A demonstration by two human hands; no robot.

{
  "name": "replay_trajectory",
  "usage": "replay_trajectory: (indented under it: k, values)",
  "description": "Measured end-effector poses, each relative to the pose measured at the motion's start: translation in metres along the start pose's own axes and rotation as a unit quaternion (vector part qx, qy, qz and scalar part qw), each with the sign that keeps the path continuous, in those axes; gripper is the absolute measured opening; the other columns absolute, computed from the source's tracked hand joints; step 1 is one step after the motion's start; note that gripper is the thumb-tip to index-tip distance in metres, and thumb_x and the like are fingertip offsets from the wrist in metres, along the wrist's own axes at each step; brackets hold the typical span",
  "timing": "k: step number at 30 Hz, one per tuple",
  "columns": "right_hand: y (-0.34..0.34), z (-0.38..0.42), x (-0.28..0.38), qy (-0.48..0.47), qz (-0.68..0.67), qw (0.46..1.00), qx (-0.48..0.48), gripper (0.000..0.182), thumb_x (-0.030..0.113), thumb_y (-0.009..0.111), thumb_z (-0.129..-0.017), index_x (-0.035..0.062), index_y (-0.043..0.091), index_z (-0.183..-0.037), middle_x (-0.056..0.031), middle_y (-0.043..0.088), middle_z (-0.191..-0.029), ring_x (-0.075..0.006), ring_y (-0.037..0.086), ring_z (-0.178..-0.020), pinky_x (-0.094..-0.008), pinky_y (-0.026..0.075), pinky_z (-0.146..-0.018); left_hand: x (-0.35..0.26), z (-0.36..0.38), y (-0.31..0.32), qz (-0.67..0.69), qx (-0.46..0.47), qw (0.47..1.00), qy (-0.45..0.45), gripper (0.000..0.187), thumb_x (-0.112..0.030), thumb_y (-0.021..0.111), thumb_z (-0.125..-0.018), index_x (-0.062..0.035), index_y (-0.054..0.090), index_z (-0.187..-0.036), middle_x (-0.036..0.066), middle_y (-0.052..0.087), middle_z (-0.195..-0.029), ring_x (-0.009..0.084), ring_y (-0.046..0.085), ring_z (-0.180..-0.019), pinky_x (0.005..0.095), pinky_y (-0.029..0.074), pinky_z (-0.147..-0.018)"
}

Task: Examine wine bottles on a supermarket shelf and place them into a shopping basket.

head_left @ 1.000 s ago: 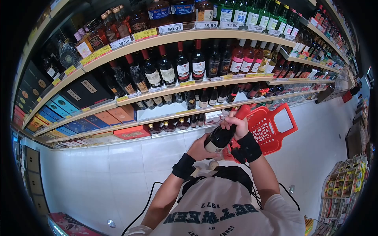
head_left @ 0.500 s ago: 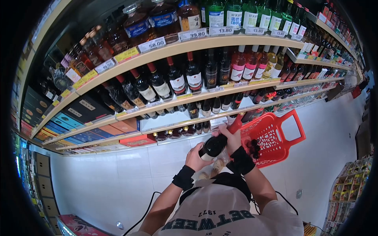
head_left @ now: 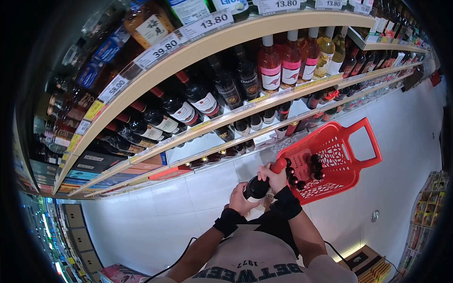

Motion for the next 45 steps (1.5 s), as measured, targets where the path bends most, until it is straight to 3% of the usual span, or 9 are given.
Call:
replay_trajectory:
  k: [3,13,17,24,27,32,36,41,45]
  values:
    - [-0.026,-0.003,-0.026,0.013,-0.009,0.999,-0.033,0.034,-0.004,0.065,-0.082,0.0065,0.043,-0.059,-0.0043,0.049,-0.054,-0.0166,0.054,-0.051,-0.0299,0.047,-0.060,0.016,-0.003,0.019,0.008,0.012,0.999,0.052,0.087,-0.024,0.093,-0.054,0.0002,0.047,-0.123,0.015,0.060,-0.106,0.0267,0.062,-0.098,0.0363,0.050,-0.089]
    - [-0.097,-0.014,-0.126,0.036,-0.051,0.983,-0.171,0.027,-0.004,0.062,-0.079,0.0060,0.043,-0.063,-0.0052,0.048,-0.054,-0.0193,0.055,-0.054,-0.0328,0.047,-0.063,0.137,-0.034,0.088,-0.027,0.196,0.978,-0.063,0.087,-0.022,0.093,-0.051,0.0000,0.048,-0.123,0.015,0.062,-0.108,0.0267,0.064,-0.100,0.0370,0.051,-0.090]
    - [-0.120,-0.040,-0.177,0.054,-0.047,0.982,-0.175,0.028,-0.002,0.063,-0.080,0.0070,0.042,-0.063,-0.0047,0.048,-0.055,-0.0189,0.055,-0.055,-0.0324,0.047,-0.063,0.187,-0.046,0.109,0.022,0.147,0.988,-0.035,0.082,-0.027,0.092,-0.053,-0.0041,0.052,-0.121,0.017,0.060,-0.109,0.0343,0.059,-0.104,0.0431,0.049,-0.091]
    - [-0.131,-0.075,-0.230,0.060,-0.025,0.982,-0.175,0.026,-0.002,0.062,-0.080,0.0065,0.044,-0.064,-0.0050,0.050,-0.056,-0.0172,0.055,-0.054,-0.0304,0.045,-0.060,0.257,-0.064,0.138,0.000,0.155,0.979,-0.130,0.094,-0.019,0.095,-0.053,-0.0030,0.045,-0.131,0.017,0.059,-0.122,0.0279,0.061,-0.114,0.0385,0.049,-0.098]
    - [-0.140,-0.086,-0.243,0.049,-0.033,0.981,-0.184,0.030,-0.002,0.064,-0.084,0.0069,0.045,-0.062,-0.0035,0.050,-0.056,-0.0148,0.056,-0.054,-0.0289,0.046,-0.059,0.263,-0.079,0.144,0.029,0.156,0.983,-0.094,0.091,-0.029,0.094,-0.057,-0.0030,0.046,-0.131,0.018,0.057,-0.121,0.0337,0.058,-0.111,0.0421,0.048,-0.096]
    - [-0.151,-0.106,-0.236,0.011,-0.027,0.982,-0.188,0.027,-0.002,0.063,-0.083,0.0052,0.046,-0.063,-0.0035,0.050,-0.056,-0.0145,0.055,-0.054,-0.0293,0.046,-0.059,0.271,-0.100,0.159,0.067,0.169,0.983,-0.025,0.104,-0.025,0.096,-0.055,-0.0019,0.039,-0.139,0.019,0.053,-0.131,0.0340,0.054,-0.122,0.0416,0.045,-0.102]
    - [-0.156,-0.119,-0.213,-0.040,-0.013,0.984,-0.173,0.023,-0.004,0.060,-0.080,0.0036,0.046,-0.064,-0.0054,0.050,-0.056,-0.0173,0.055,-0.054,-0.0303,0.046,-0.059,0.254,-0.135,0.147,0.085,0.206,0.975,0.019,0.091,-0.023,0.088,-0.070,-0.0008,0.037,-0.143,0.021,0.048,-0.139,0.0332,0.044,-0.134,0.0401,0.038,-0.109]
    - [-0.161,-0.126,-0.180,-0.069,0.039,0.980,-0.184,0.023,0.007,0.057,-0.079,0.0063,0.039,-0.064,-0.0062,0.043,-0.053,-0.0207,0.050,-0.052,-0.0359,0.047,-0.066,0.253,-0.193,0.046,0.104,-0.173,0.979,0.010,0.042,-0.011,0.072,-0.088,-0.0024,0.048,-0.122,0.010,0.054,-0.119,0.0191,0.054,-0.111,0.0353,0.045,-0.095]
    - [-0.158,-0.131,-0.160,-0.095,0.096,0.976,-0.170,0.026,0.010,0.055,-0.082,0.0088,0.037,-0.063,-0.0036,0.039,-0.052,-0.0195,0.048,-0.051,-0.0375,0.047,-0.068,0.240,-0.230,-0.029,0.084,-0.335,0.938,0.037,0.058,-0.012,0.080,-0.082,-0.0034,0.043,-0.125,0.012,0.051,-0.123,0.0205,0.053,-0.113,0.0366,0.047,-0.094]
Point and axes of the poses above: each hand's wrist, its own z-axis away from the middle knuckle, its own y-axis out of the palm, x = y × z, the point moved 9 cm from there along -z, towards the middle knuckle
